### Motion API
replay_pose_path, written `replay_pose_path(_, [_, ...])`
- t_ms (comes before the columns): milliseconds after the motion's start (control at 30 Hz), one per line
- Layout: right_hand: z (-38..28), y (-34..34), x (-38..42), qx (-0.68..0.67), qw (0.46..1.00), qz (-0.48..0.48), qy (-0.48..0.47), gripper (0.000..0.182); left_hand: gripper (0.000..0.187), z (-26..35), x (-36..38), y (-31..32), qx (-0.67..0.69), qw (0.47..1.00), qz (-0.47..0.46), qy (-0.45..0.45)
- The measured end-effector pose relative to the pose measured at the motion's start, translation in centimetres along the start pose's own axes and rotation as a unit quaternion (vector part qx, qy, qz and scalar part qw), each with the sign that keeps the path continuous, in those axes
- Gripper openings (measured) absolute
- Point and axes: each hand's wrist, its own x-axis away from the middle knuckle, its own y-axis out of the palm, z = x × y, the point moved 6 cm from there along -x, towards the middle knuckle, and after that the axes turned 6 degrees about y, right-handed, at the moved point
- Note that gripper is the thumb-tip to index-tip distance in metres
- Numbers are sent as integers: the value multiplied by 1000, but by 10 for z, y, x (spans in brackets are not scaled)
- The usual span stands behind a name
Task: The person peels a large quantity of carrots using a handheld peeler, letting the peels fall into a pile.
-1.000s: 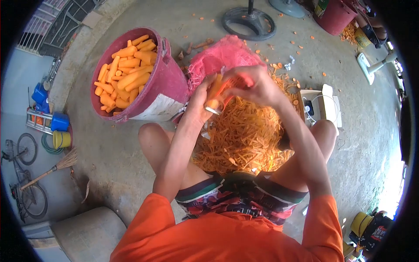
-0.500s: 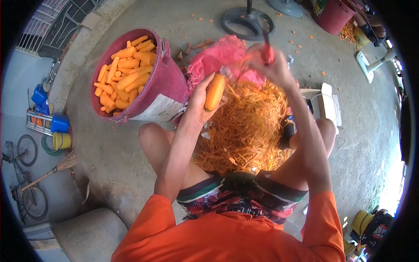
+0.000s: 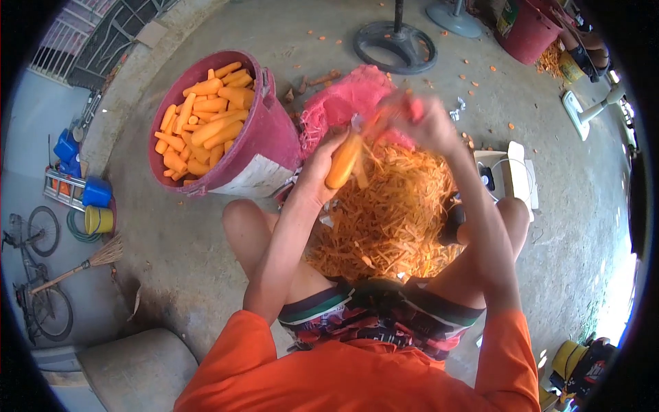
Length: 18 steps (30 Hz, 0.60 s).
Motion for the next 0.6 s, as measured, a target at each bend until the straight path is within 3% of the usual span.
replay_pose_path(33, [-23,-28,1,152,984,89,-35,25,24,1,0,-1,-7,998,-48,-32])
replay_pose_path(67, [-2,-41,-6,80,994,77,-22,23,24,0,0,4,-14,993,-99,-60])
replay_pose_path(133, [-17,-19,0,-48,996,30,-69,21,24,2,3,9,-32,996,-62,-49])
replay_pose_path(200, [-50,4,12,150,968,22,-199,20,26,7,8,16,-77,995,-64,-10])
replay_pose_path(267, [-10,-17,-3,93,983,42,-151,20,25,7,8,10,-87,995,-46,-18])
replay_pose_path(333, [-4,-39,-11,91,991,92,-10,20,23,9,7,15,-30,996,-72,-48])
replay_pose_path(400, [-9,-12,2,56,994,86,40,21,22,13,8,13,-31,998,-41,-34])
replay_pose_path(467, [-57,35,23,99,973,-18,-209,23,25,13,9,21,-4,992,-108,-67])
replay_pose_path(500, [-62,42,27,260,939,-17,-225,23,27,12,14,29,2,999,-30,-27])
replay_pose_path(533, [-52,40,22,255,940,-18,-224,23,27,10,13,27,-1,999,-25,-29])
replay_pose_path(567, [-28,24,8,79,986,-9,-148,22,27,7,13,22,4,1000,-6,-31])
replay_pose_path(600, [-4,5,-4,-98,993,0,-65,21,27,4,10,15,11,999,12,-32])
